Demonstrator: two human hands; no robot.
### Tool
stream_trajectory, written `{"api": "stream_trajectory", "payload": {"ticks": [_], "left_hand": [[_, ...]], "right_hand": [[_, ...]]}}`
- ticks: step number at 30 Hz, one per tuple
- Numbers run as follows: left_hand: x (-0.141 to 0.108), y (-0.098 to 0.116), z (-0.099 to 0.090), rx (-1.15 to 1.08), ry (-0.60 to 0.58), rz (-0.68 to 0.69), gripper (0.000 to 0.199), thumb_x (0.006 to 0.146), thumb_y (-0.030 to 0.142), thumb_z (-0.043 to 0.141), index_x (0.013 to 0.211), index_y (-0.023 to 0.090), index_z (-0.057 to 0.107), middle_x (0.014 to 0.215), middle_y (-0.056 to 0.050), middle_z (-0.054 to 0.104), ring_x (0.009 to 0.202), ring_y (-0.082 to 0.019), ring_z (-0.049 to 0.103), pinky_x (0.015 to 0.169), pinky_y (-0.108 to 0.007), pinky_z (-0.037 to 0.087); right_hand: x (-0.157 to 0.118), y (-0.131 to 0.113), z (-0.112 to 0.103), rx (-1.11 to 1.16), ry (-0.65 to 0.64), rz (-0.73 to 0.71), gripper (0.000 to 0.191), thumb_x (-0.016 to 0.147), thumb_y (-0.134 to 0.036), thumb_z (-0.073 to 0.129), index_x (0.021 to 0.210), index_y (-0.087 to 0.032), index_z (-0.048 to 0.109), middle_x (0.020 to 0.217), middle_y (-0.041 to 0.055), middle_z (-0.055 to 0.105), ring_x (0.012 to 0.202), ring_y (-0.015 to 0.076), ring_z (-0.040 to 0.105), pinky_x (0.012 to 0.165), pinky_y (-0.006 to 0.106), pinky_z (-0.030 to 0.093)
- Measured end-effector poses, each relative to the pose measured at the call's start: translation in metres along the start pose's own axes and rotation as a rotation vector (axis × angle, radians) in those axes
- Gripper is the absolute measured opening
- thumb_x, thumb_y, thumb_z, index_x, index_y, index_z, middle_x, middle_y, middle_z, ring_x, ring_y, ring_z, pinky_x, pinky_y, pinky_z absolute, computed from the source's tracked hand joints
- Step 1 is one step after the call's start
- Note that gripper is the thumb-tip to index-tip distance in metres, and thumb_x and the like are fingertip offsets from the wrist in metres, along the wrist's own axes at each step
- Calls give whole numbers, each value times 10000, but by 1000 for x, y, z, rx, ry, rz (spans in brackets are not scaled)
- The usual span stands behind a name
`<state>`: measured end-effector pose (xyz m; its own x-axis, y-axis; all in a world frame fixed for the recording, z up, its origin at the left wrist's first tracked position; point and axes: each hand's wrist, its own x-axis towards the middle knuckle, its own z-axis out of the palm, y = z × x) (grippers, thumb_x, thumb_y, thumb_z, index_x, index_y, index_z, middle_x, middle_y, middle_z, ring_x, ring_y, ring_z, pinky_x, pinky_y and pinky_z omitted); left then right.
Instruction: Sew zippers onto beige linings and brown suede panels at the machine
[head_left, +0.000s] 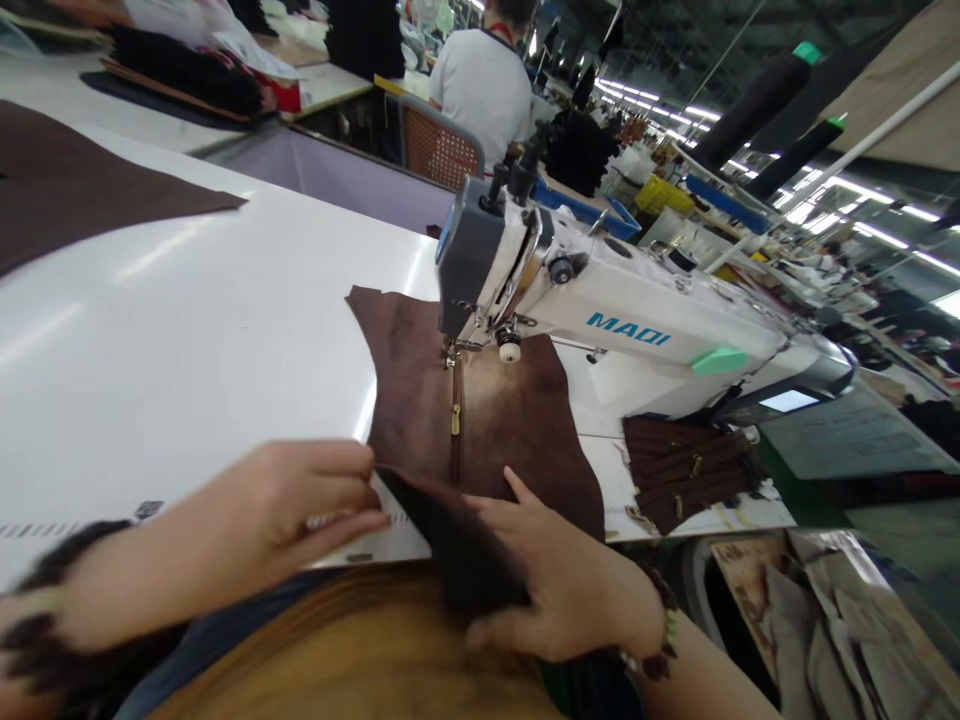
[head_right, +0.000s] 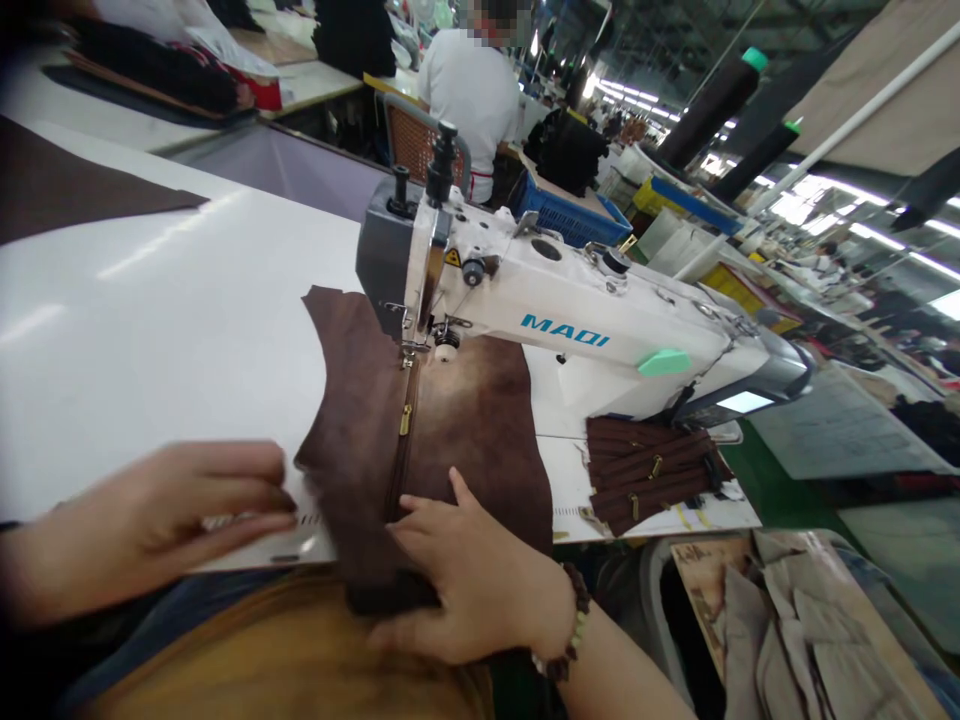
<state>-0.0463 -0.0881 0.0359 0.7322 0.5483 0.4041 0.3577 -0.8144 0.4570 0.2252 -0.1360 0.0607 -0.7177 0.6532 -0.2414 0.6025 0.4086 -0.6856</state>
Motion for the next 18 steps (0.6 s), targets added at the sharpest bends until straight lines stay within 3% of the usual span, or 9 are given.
{"api": "stream_trajectory", "payload": {"ticks": [3,4,7,9,11,13,15,18], "left_hand": [[19,-22,-33,74,170,-123,362,1011,318,361,903,138,656,939,46,640,856,-67,604,780,-139,441],[28,-27,-34,83,124,-109,361,1012,330,359,967,141,663,1018,32,650,921,-87,615,843,-173,450],[52,-31,-12,79,-191,-40,306,982,349,447,1045,147,668,1094,-25,671,954,-128,650,869,-213,490],[57,-29,11,182,-327,-67,352,878,395,625,1132,152,643,1136,-73,652,966,-175,652,853,-250,514],[53,-26,29,325,-361,-93,530,764,435,742,1198,160,612,1131,-105,635,971,-224,633,822,-295,527],[44,-23,39,449,-365,-85,613,707,465,779,1205,152,609,1104,-127,629,953,-254,611,787,-326,530],[36,-20,45,522,-370,-73,638,688,487,784,1194,137,615,1093,-146,629,924,-264,601,758,-339,529],[27,-17,54,552,-328,-90,611,713,487,763,1189,132,617,1094,-157,632,917,-266,600,755,-356,533]], "right_hand": [[3,-3,-10,-10,-76,-34,724,650,-529,783,1277,-241,568,1323,73,560,1355,282,378,1146,588,-8],[4,-4,-15,0,-96,-23,673,667,-506,780,1257,-247,585,1318,64,566,1346,275,394,1152,582,25],[11,-6,-26,27,-118,24,384,867,-389,626,1226,-252,611,1281,37,597,1281,215,483,1166,507,182],[20,-3,-26,-13,10,45,338,943,-315,511,1259,-229,594,1343,44,547,1277,178,486,1150,404,288],[34,5,-20,-133,228,76,406,949,-283,486,1341,-181,523,1456,79,414,1325,176,423,1124,338,344],[50,16,-10,-323,377,132,469,945,-287,492,1395,-159,458,1498,105,337,1317,218,413,1091,378,389],[64,27,-1,-515,413,179,452,947,-316,490,1378,-180,481,1466,103,391,1209,258,482,988,439,462],[74,38,6,-655,414,187,394,960,-345,462,1316,-195,540,1397,81,487,1066,254,527,846,428,505]]}}
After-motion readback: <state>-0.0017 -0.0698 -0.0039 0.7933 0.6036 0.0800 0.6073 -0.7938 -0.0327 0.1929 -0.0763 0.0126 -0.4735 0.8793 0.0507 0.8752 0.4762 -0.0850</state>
